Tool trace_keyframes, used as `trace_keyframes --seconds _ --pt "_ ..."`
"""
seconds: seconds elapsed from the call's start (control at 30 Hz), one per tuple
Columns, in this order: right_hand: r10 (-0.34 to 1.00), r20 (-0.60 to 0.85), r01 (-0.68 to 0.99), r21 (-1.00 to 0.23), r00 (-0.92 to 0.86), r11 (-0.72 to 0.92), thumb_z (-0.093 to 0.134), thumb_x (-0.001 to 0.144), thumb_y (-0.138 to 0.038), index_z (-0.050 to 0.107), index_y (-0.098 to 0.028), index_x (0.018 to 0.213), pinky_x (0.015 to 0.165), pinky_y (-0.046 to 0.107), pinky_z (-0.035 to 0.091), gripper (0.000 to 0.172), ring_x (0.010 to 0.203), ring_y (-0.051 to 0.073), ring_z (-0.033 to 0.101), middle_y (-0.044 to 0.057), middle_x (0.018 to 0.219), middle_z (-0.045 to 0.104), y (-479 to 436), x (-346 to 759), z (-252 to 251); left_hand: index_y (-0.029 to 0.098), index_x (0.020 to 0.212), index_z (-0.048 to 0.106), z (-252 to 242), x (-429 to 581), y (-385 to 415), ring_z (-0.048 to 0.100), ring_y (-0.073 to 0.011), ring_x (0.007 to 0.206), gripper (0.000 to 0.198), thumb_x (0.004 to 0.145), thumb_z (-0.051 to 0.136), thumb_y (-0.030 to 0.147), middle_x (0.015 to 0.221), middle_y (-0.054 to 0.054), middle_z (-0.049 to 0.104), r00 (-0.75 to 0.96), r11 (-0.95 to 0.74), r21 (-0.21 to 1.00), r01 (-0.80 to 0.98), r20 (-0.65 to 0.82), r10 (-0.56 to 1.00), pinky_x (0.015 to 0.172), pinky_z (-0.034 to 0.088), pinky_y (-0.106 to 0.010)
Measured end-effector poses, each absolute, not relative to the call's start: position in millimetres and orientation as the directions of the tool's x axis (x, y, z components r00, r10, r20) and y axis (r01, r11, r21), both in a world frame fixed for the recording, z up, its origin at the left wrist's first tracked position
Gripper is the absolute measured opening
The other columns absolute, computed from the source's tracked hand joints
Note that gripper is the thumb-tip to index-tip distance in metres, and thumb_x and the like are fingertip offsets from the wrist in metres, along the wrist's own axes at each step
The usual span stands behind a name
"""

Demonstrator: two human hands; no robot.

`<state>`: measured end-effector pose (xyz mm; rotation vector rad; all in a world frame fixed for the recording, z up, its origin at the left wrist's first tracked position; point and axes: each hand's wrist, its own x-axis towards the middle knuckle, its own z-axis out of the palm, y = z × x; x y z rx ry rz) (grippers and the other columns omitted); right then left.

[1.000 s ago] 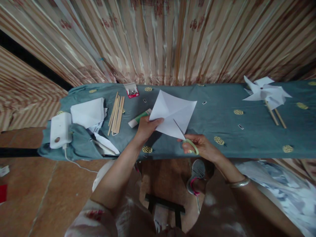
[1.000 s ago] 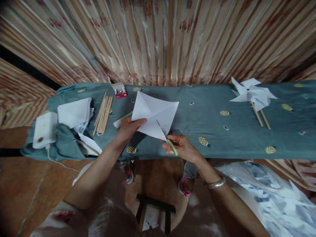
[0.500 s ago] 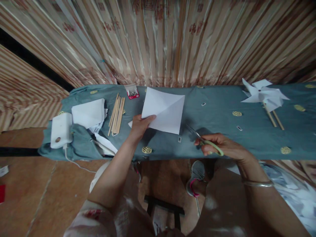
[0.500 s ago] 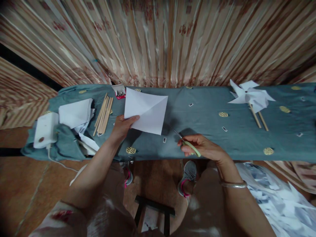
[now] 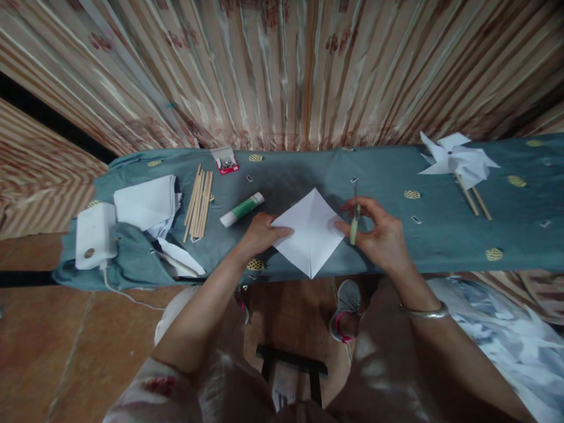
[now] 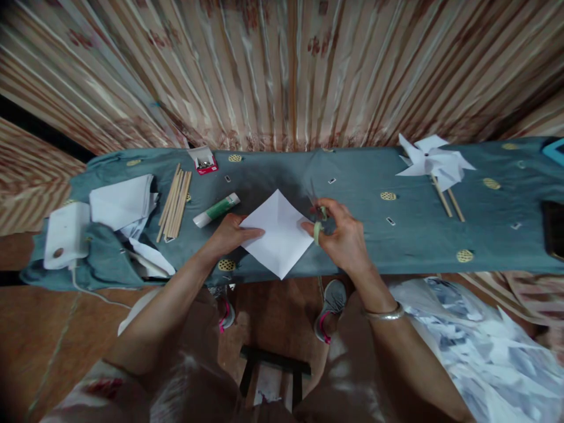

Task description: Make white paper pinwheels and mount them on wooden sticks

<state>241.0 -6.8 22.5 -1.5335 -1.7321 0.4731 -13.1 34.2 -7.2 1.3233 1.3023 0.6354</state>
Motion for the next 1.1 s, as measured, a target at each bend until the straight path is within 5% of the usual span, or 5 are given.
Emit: trace_keyframes --seconds 0.17,0.4,0.6,0.83,1.1 --pt "0.989 0.143 0.635 -0.762 -0.027 0.127 0.071 0.072 -0.036 0.066 -0.022 0.102 0.079 0.035 0.052 0.034 0.085 0.022 0.068 0.003 0.094 0.071 0 234 15 0.011 0.071 0.072 -10 -13 34 0.06 -0.0183 0.06 0.023 0.06 0.076 0.031 0.058 -0.002 0.063 0.249 0.213 0.903 0.373 -0.319 0.915 0.051 0.041 -0.024" --pt "0.957 0.0 0.164 -0.985 0.29 -0.05 0.077 0.06 -0.04 0.059 -0.023 0.084 0.053 0.026 0.042 0.035 0.053 0.011 0.049 -0.007 0.062 0.055 15 231 1 0.021 0.115 0.063 0 -10 40 0.064 -0.0225 0.101 0.06 0.061 0.081 0.042 0.111 -0.009 0.069 0.04 0.165 0.947 -0.276 -0.16 0.986 0.082 0.05 -0.032" --pt "0.924 -0.06 -0.061 -0.997 0.377 -0.04 0.081 0.055 -0.039 0.055 -0.023 0.078 0.055 0.024 0.042 0.038 0.056 0.01 0.049 -0.007 0.064 0.055 20 218 7 0.019 0.129 0.052 -3 7 21 0.056 -0.0282 0.121 0.08 0.06 0.083 0.047 0.126 -0.014 0.062 0.24 0.268 0.89 -0.368 -0.188 0.952 0.099 0.043 -0.04" --pt "0.946 -0.103 -0.154 -0.986 0.306 -0.058 0.083 0.052 -0.037 0.056 -0.023 0.08 0.057 0.024 0.046 0.041 0.059 0.01 0.053 -0.006 0.068 0.06 20 190 3 0.016 0.115 0.061 -7 32 7 0.063 -0.0281 0.11 0.065 0.058 0.084 0.038 0.113 -0.011 0.069 0.349 0.322 0.876 -0.359 -0.193 0.917 0.101 0.044 -0.042" --pt "0.951 -0.141 -0.131 -0.985 0.276 -0.109 0.083 0.05 -0.041 0.056 -0.023 0.082 0.06 0.028 0.047 0.045 0.062 0.013 0.055 -0.004 0.069 0.062 20 175 2 0.017 0.095 0.068 -8 36 10 0.065 -0.0255 0.1 0.038 0.057 0.076 0.02 0.1 -0.007 0.073 0.095 0.233 0.905 -0.355 -0.213 0.972 0.097 0.047 -0.039"
